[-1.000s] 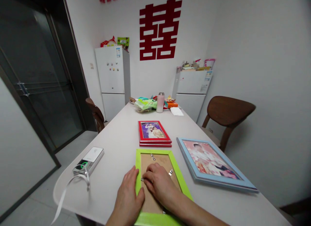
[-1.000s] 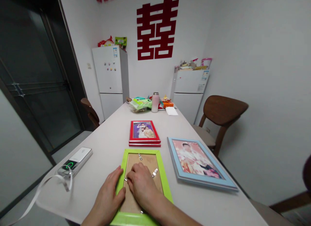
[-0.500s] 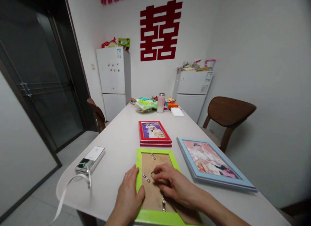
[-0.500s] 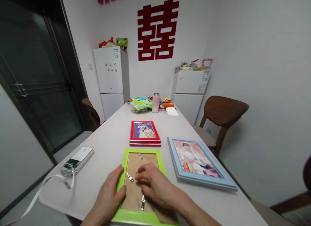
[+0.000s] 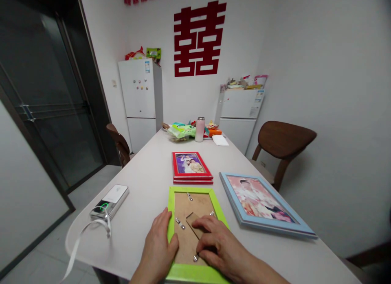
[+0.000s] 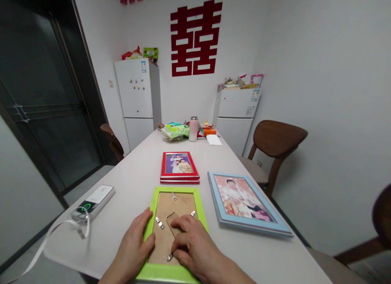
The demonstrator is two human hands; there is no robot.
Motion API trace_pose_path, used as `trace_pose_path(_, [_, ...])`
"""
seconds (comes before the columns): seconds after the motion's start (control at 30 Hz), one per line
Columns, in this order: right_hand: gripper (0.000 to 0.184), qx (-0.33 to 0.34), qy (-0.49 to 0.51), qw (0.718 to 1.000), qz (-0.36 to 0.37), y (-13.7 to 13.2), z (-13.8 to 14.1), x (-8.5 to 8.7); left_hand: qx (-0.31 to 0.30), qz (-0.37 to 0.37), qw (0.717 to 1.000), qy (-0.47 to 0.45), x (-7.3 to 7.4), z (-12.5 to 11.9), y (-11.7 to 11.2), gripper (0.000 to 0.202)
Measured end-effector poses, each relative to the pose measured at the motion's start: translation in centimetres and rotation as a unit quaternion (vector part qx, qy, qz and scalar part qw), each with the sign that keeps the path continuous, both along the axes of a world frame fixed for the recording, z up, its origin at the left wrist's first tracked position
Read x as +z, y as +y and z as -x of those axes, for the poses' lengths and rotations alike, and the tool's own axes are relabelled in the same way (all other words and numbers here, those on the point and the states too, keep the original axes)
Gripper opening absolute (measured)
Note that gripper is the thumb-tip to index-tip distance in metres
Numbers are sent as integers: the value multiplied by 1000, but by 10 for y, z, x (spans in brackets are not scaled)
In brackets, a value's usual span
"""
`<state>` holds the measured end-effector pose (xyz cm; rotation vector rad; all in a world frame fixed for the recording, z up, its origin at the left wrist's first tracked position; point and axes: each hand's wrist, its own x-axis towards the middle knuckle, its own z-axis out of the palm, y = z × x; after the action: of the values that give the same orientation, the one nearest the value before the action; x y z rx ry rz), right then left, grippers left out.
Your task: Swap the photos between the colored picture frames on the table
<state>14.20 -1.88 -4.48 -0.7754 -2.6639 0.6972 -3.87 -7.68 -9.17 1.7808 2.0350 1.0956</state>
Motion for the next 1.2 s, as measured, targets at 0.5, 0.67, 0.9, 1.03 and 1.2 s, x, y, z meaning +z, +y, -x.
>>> trace_pose_path(0.5, [23, -168, -41, 977, -126, 70, 42, -10, 6, -2, 1000, -17, 3, 0, 0, 52])
trace_pose_path(0.67, [25, -192, -45, 970, -143, 74, 49, -21, 5, 2, 1000, -4, 3, -1, 0, 52])
trace_pose_path(0.9, [25, -188, -48, 970, -147, 70, 48, -20, 6, 13, 1000, 20, 5, -2, 1, 52])
trace_pose_path(1.03, [26, -184, -43, 972, -138, 70, 52, -18, 4, 9, 1000, 16, 4, -1, 1, 52])
trace_pose_path(1.2, [30, -176, -18, 977, -120, 55, 40, -6, 12, 12, 1000, -6, 4, -1, 0, 52])
